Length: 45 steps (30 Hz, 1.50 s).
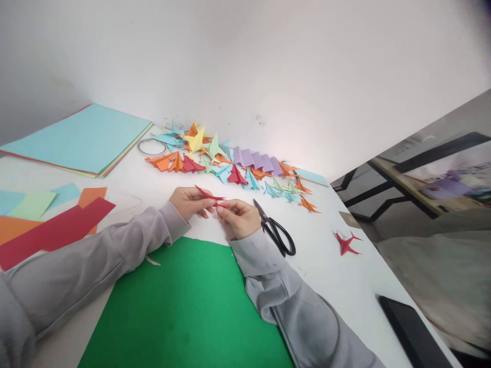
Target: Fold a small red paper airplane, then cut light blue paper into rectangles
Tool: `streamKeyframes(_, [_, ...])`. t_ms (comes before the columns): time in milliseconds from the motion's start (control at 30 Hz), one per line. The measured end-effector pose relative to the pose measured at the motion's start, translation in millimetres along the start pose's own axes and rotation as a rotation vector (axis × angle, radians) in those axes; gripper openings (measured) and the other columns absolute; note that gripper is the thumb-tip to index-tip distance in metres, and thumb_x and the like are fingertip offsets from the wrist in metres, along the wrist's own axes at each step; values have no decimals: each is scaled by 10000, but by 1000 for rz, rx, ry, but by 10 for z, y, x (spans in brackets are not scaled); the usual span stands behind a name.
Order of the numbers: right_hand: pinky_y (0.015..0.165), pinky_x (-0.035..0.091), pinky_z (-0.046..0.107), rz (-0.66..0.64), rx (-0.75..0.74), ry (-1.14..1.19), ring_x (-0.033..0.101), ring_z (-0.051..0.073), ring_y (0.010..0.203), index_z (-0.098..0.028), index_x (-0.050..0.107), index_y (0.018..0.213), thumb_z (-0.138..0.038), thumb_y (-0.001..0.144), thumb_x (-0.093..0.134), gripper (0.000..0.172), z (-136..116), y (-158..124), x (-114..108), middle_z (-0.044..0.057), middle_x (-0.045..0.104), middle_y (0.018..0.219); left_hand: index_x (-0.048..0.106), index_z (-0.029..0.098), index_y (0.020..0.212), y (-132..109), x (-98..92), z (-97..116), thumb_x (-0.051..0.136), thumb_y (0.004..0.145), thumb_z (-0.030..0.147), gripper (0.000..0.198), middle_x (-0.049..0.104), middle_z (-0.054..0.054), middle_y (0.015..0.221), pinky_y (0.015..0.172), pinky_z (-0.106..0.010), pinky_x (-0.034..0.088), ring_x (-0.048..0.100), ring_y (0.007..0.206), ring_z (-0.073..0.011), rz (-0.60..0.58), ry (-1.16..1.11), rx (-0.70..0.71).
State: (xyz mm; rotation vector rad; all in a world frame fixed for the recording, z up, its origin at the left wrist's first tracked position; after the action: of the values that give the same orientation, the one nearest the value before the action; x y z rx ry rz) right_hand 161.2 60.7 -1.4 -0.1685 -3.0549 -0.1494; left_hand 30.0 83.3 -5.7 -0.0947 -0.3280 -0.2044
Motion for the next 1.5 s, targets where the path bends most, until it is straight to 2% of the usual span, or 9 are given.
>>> streamKeyframes(333, [372, 379, 205, -1, 5, -19, 471, 77, 373, -176, 658, 584, -311, 507, 792, 206, -8, -3, -5, -30, 600, 449, 654, 104, 675, 2, 5, -4, 795, 492, 238, 267, 657, -33, 555, 413, -242, 483, 612, 506, -146, -9, 8, -3])
streamKeyframes(533, [381, 401, 195, -20, 69, 93, 560, 106, 470, -155, 686, 649, -493, 666, 654, 339, 57, 20, -9, 19, 631, 552, 643, 101, 720, 40, -49, -45, 802, 498, 236, 305, 674, -40, 600, 409, -241, 487, 619, 504, -146, 4, -75, 0])
streamKeyframes(600, [381, 400, 194, -35, 79, 127, 574, 111, 490, -158, 692, 676, -500, 679, 637, 347, 66, 22, -3, 20, 634, 578, 643, 97, 722, 47, -60, -56, 806, 495, 232, 310, 672, -42, 597, 415, -238, 489, 618, 500, -142, 11, -99, -12])
streamKeyframes(833, [407, 402, 189, -18, 34, 97, 566, 101, 491, -175, 662, 635, -332, 610, 727, 172, 6, 1, -16, -1, 648, 564, 636, 91, 701, 29, -38, -43, 822, 471, 238, 330, 668, -37, 567, 426, -228, 497, 626, 505, -142, 3, -118, -29])
streamKeyframes(1000, [403, 398, 176, -53, 77, 111, 549, 87, 449, -164, 634, 604, -385, 635, 710, 236, 43, 15, 8, -9, 622, 502, 632, 89, 717, 3, -31, -72, 827, 462, 205, 342, 684, -41, 574, 495, -247, 524, 640, 528, -143, -1, -140, -50])
streamKeyframes(1167, [376, 393, 169, -105, 155, 139, 565, 91, 417, -157, 610, 586, -417, 586, 747, 294, 107, 41, 40, -3, 635, 511, 649, 98, 693, 26, 23, -93, 821, 474, 178, 289, 700, -56, 611, 534, -275, 535, 661, 577, -169, -92, -151, -46])
streamKeyframes(1333, [354, 384, 152, -147, 238, 164, 563, 80, 390, -151, 603, 585, -409, 556, 770, 308, 154, 53, 72, 1, 653, 516, 696, 112, 657, 17, 88, 26, 807, 478, 165, 217, 702, -52, 630, 586, -277, 543, 652, 597, -157, -157, -37, 27])
streamKeyframes(1500, [360, 401, 147, -160, 275, 143, 574, 84, 393, -146, 584, 574, -391, 541, 781, 316, 191, 68, 74, 0, 649, 499, 704, 129, 611, -7, 54, 180, 779, 465, 95, 167, 719, -58, 691, 672, -270, 536, 658, 648, -155, -104, 79, 128])
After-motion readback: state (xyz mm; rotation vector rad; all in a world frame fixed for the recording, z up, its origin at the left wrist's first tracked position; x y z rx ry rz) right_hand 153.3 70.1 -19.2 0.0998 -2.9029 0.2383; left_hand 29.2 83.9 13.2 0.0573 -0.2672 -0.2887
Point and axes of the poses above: each hand's wrist, its own y-axis towards the middle knuckle, its own x-axis out of the palm, z = x × y, the point moved 10 cm from there along y, towards the middle knuckle
